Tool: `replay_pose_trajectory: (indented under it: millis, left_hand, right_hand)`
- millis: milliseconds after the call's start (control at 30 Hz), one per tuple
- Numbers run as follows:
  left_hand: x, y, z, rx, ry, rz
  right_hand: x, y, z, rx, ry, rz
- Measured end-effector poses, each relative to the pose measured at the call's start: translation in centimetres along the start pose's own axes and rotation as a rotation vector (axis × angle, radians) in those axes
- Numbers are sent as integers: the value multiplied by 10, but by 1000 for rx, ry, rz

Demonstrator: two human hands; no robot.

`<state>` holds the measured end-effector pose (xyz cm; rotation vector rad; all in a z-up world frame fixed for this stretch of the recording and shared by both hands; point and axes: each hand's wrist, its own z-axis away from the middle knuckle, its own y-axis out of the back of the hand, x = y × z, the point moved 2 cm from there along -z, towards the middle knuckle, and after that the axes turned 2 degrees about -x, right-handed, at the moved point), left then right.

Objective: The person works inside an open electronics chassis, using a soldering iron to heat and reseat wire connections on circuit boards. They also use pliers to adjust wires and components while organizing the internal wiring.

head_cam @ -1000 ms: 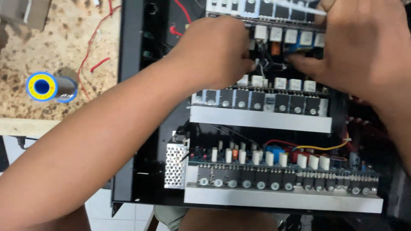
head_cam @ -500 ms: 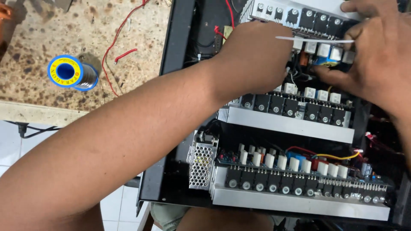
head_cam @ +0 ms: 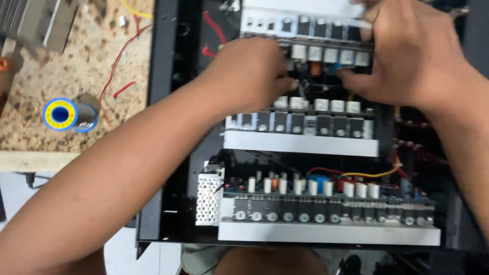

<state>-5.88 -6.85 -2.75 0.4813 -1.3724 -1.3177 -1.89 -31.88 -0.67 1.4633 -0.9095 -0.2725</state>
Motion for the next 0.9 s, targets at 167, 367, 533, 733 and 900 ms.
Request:
replay_pose_trajectory:
  millis: [167,367,533,733,900]
  left_hand:
    - [22,28,19,184,1,62]
    - [64,35,2,572,-296,-605]
    - [60,7,-39,394,-233,-724]
    - [61,12,-46,397,-257,-761]
    - [58,14,-41,437,-328,-738]
  right_hand:
    - [52,-58,28,17,-116,-585]
    - [49,-70,15,-158,-435,-738]
    - [42,-27,9,-208,-488,-903]
    - [47,-32,9,-122,-365,-1122]
    - [50,-44,11,61,-242,-1023]
